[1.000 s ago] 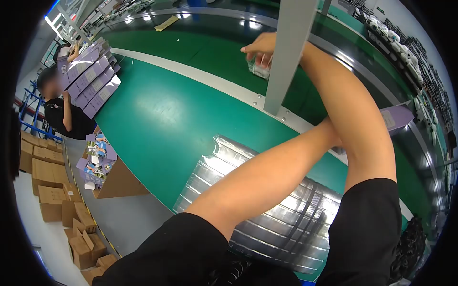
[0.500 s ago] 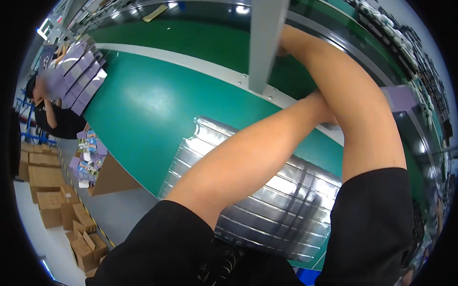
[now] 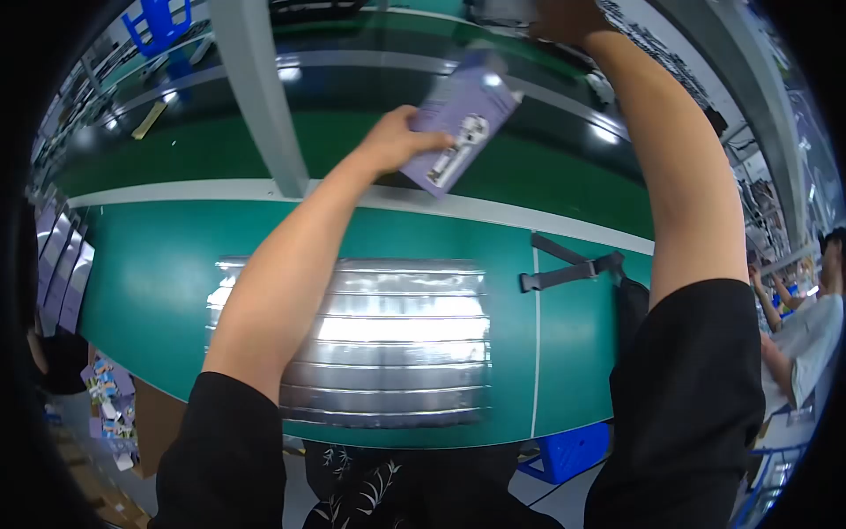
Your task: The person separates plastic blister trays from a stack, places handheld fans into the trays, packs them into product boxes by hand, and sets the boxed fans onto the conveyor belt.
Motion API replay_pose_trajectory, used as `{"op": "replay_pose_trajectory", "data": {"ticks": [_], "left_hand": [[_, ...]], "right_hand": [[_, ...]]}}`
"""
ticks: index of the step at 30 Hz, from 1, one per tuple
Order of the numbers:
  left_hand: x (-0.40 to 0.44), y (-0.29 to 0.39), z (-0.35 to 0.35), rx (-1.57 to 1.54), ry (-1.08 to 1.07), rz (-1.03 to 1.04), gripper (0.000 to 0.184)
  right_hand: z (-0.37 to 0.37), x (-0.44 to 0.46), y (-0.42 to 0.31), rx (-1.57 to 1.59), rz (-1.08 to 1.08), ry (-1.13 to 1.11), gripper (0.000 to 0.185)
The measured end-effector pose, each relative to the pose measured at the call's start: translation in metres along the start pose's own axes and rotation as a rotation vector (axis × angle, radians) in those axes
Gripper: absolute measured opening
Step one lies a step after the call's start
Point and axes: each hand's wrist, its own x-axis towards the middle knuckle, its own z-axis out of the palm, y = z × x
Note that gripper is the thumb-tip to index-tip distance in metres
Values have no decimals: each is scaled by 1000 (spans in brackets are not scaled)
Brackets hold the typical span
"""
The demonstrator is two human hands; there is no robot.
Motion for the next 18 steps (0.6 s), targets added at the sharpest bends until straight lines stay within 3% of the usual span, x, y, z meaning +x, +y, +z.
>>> {"op": "replay_pose_trajectory", "data": {"ticks": [1,3,4,5,7,9,10,13,14,17,18], "left_hand": [[2,-2,-3,-7,-12,23,74],[6,-5,-5,-329,-180,-107,66],[6,1,-3,-325,-198,-92,66],[1,7,-1,-413,-241,-106,65],[-13,15,1,-579,-326,-147,63],[-16,17,-3,-504,-379,-171,63],[-19,15,-4,-451,-416,-194,63],[-18,13,-6,-396,-464,-245,64],[-17,14,-6,-399,-474,-264,65],[-13,13,-7,-376,-476,-274,66],[-12,12,-6,-356,-473,-266,67]], "right_hand": [[1,-14,17,-21,15,-6,59],[26,-54,57,303,-237,433,53],[33,-70,70,465,-364,656,50],[29,-82,65,451,-343,658,50],[27,-101,37,3,-108,165,50],[31,-111,10,264,-128,-291,45],[38,-121,2,276,-117,-297,45],[56,-140,-16,150,-413,149,51],[60,-146,-15,158,-407,146,51],[68,-157,3,228,156,-220,53],[68,-157,4,230,159,-221,53]]}}
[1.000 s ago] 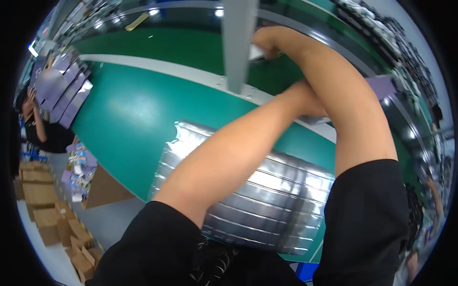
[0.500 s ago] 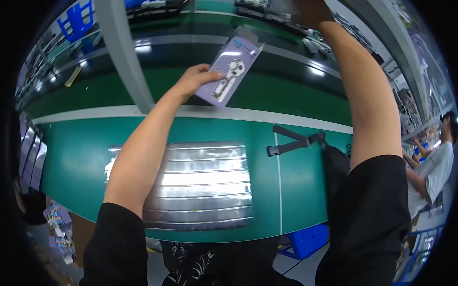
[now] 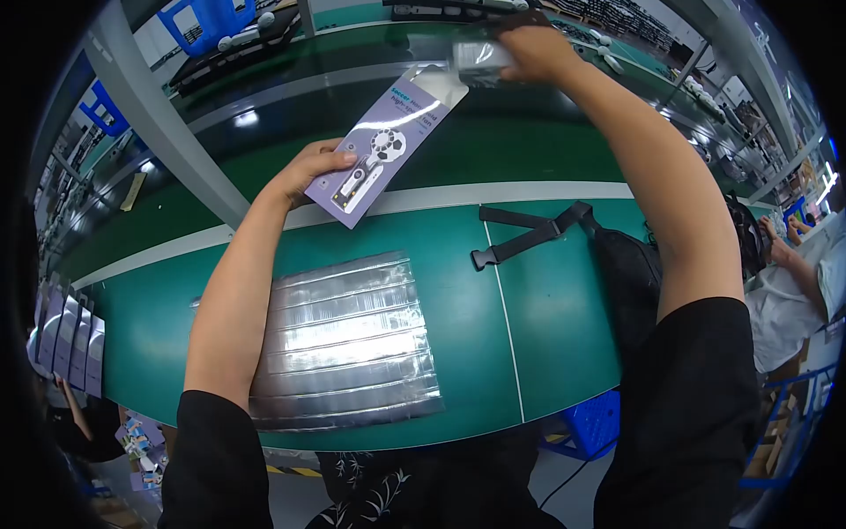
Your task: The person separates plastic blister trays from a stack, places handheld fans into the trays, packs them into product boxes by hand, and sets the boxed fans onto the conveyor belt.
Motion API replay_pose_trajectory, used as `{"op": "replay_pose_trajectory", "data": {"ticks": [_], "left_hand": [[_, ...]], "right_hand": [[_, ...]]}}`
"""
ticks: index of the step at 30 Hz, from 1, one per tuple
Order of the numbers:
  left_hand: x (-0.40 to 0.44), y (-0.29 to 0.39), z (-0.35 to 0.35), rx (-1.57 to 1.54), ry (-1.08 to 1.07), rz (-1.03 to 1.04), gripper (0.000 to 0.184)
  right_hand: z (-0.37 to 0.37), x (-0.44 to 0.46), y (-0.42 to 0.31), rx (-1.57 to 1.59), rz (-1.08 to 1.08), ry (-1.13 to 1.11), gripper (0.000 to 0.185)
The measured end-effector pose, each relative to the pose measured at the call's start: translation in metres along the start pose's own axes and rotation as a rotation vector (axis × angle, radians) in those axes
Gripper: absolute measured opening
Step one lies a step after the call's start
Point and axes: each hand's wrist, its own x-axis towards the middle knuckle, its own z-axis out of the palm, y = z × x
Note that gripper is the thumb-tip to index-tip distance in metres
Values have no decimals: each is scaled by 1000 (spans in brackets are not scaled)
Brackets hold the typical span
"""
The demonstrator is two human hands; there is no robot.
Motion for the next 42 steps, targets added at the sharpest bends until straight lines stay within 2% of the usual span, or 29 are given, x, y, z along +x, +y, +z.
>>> {"op": "replay_pose_trajectory", "data": {"ticks": [4,7,8,11,12,15,17,18,19,22,26,30,33,38,41,42], "left_hand": [[1,-1,3,50,28,8,67],[-2,0,3,72,39,9,67],[-2,1,3,79,35,13,67],[-3,3,6,74,10,22,67],[-5,5,7,69,-1,22,67],[-1,-3,0,105,-88,47,68],[-9,1,14,134,-33,82,67],[-9,0,15,119,-46,84,69],[-8,-1,13,109,-52,77,70],[-9,5,18,132,-101,35,66],[-5,3,23,182,-68,-6,63],[-2,-3,21,217,-70,-50,61],[9,-12,17,8,192,-100,66],[22,-27,-25,-106,327,-53,70],[28,-42,-52,-251,578,231,69],[25,-38,-47,-249,577,230,69]], "right_hand": [[0,0,-6,111,187,83,56],[0,-6,-25,25,46,216,56],[-1,-6,-26,16,51,215,56],[3,-8,-31,-66,-151,179,56],[6,-6,-33,-69,-147,171,56],[13,-9,-38,-46,-345,111,62],[16,-10,-56,-8,-410,134,61],[12,-14,-62,29,-406,66,58],[19,-16,-62,68,-411,98,57],[31,-17,-52,-26,-338,0,54],[32,-27,-78,-71,-335,-38,42],[46,-31,-96,83,-416,81,38],[60,-41,-95,257,-459,147,40],[59,-53,-107,316,-328,73,40],[67,-52,-92,305,-260,28,38],[79,-50,-72,310,-177,-70,39]]}}
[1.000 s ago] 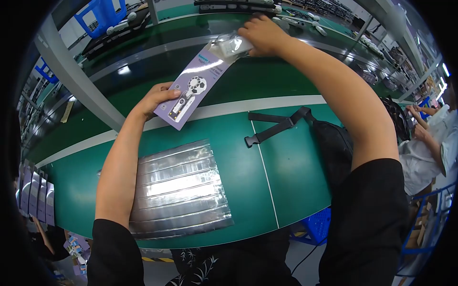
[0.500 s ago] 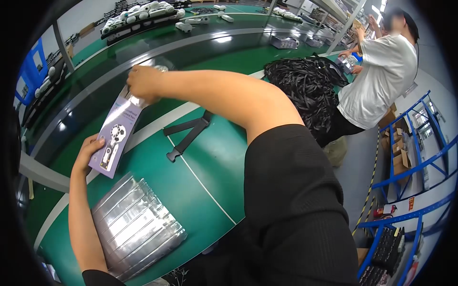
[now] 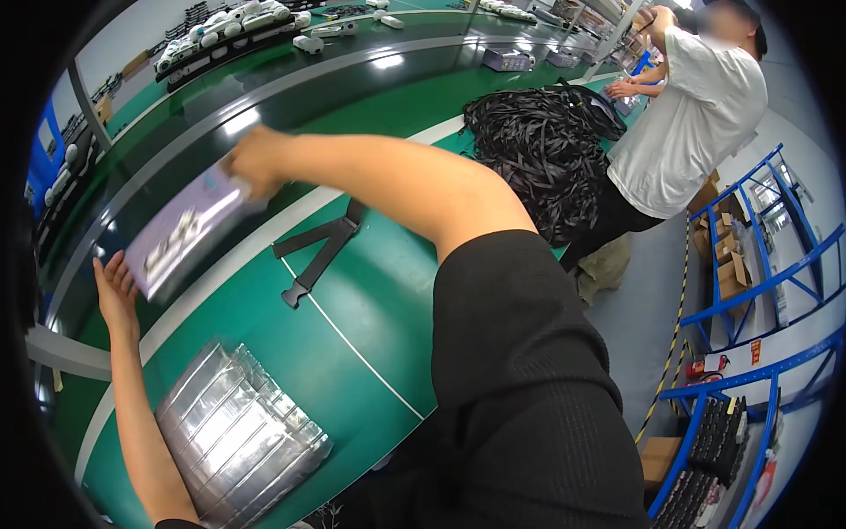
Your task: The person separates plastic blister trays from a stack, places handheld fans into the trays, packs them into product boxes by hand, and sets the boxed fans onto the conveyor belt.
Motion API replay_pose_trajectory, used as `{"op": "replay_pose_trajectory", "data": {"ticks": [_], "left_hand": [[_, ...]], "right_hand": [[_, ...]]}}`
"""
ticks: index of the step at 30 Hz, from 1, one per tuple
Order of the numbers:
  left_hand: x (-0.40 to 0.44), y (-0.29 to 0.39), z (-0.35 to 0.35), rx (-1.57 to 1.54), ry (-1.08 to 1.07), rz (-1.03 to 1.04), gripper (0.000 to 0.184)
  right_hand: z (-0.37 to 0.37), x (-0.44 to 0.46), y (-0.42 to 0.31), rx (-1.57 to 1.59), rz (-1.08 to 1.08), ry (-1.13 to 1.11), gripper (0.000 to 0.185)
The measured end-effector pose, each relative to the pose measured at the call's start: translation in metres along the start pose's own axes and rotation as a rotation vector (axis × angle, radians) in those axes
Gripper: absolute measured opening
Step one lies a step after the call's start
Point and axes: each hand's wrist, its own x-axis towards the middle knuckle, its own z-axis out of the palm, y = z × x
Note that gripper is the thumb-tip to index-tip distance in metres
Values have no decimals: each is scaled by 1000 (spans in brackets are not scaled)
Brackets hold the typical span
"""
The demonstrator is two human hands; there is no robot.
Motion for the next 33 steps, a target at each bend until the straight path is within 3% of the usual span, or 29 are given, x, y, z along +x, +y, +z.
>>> {"op": "replay_pose_trajectory", "data": {"ticks": [1,5,9,13,15,17,18,20,22,24,33], "left_hand": [[-5,4,3,41,17,-2,68],[-14,7,18,141,41,-14,67],[-10,5,15,253,27,-4,67],[-9,3,18,297,10,18,66],[-11,5,17,309,19,29,65],[-10,4,12,337,18,49,65],[-7,2,13,357,-1,63,64],[-8,3,15,383,-20,81,63],[-15,8,23,444,-12,117,59],[-17,6,24,465,-11,140,58],[-16,-1,15,607,-69,260,45]], "right_hand": [[5,-3,22,16,98,-84,40],[33,-39,98,-357,135,-195,38],[28,-44,120,-325,278,-457,35],[3,-43,112,-275,443,-329,30],[3,-41,75,-54,369,52,25],[10,-47,15,234,317,367,21],[19,-46,-22,371,352,378,20],[24,-61,-100,651,167,540,23],[40,-71,-169,890,260,509,26],[45,-70,-192,579,53,744,29],[64,-52,-198,495,105,722,27]]}}
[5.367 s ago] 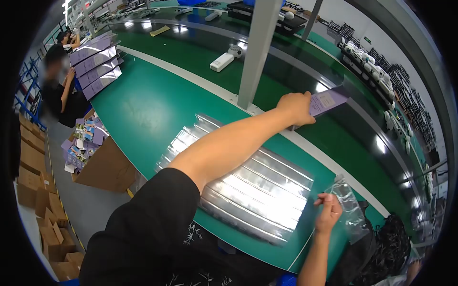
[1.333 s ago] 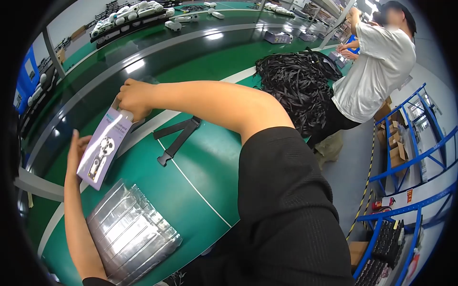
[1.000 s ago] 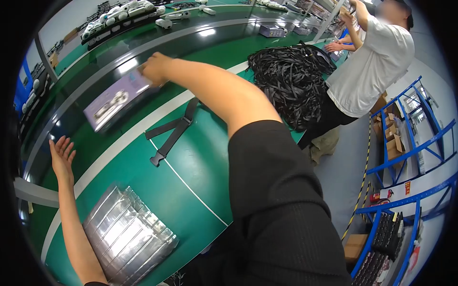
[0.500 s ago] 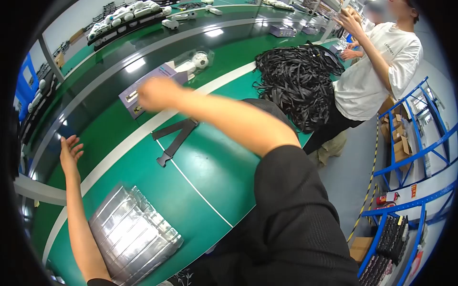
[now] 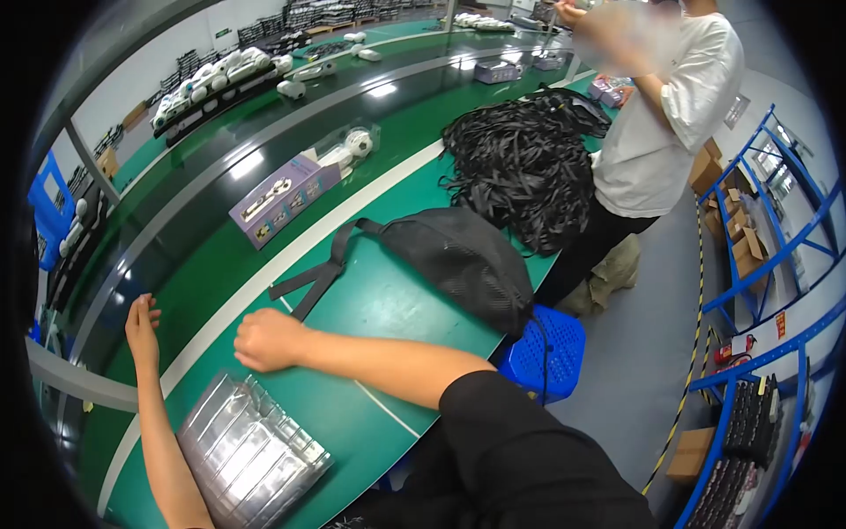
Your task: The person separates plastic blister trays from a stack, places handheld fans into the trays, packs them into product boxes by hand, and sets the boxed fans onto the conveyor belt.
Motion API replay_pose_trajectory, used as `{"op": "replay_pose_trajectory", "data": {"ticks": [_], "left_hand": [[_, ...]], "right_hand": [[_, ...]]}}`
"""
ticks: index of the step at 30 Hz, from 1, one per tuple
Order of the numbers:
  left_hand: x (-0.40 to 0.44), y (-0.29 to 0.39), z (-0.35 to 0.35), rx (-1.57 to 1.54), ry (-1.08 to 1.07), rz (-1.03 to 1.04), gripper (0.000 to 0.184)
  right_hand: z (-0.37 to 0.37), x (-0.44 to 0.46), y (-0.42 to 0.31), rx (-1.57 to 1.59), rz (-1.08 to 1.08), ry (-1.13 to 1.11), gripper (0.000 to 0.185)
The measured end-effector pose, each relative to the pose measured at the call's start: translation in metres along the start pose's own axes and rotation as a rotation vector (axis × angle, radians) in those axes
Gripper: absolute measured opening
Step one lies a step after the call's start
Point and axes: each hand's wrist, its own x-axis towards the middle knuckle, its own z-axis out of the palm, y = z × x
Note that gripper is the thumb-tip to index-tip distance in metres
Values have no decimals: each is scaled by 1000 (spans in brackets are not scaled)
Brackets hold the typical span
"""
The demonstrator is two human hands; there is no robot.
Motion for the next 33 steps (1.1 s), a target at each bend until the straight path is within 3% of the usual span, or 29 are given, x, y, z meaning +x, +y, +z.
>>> {"op": "replay_pose_trajectory", "data": {"ticks": [6,10,14,17,21,26,28,33], "left_hand": [[-19,37,25,152,-111,302,26],[-62,107,50,445,-392,650,17],[-109,154,55,604,-741,495,22],[-139,153,50,635,-711,337,29],[-157,159,48,549,-626,281,32],[-143,121,40,476,-531,240,34],[-131,67,19,484,-525,340,33],[-131,65,13,513,-542,269,33]], "right_hand": [[-5,0,-5,-44,89,-54,23],[-4,-3,-8,-113,138,49,24],[-7,1,-5,-128,166,92,24],[-12,-2,-6,-104,189,59,24],[-19,2,-4,-68,192,-10,24],[-7,2,-7,-100,145,-53,25],[42,9,-9,-152,96,-65,26],[48,16,-12,-118,103,-68,28]]}}
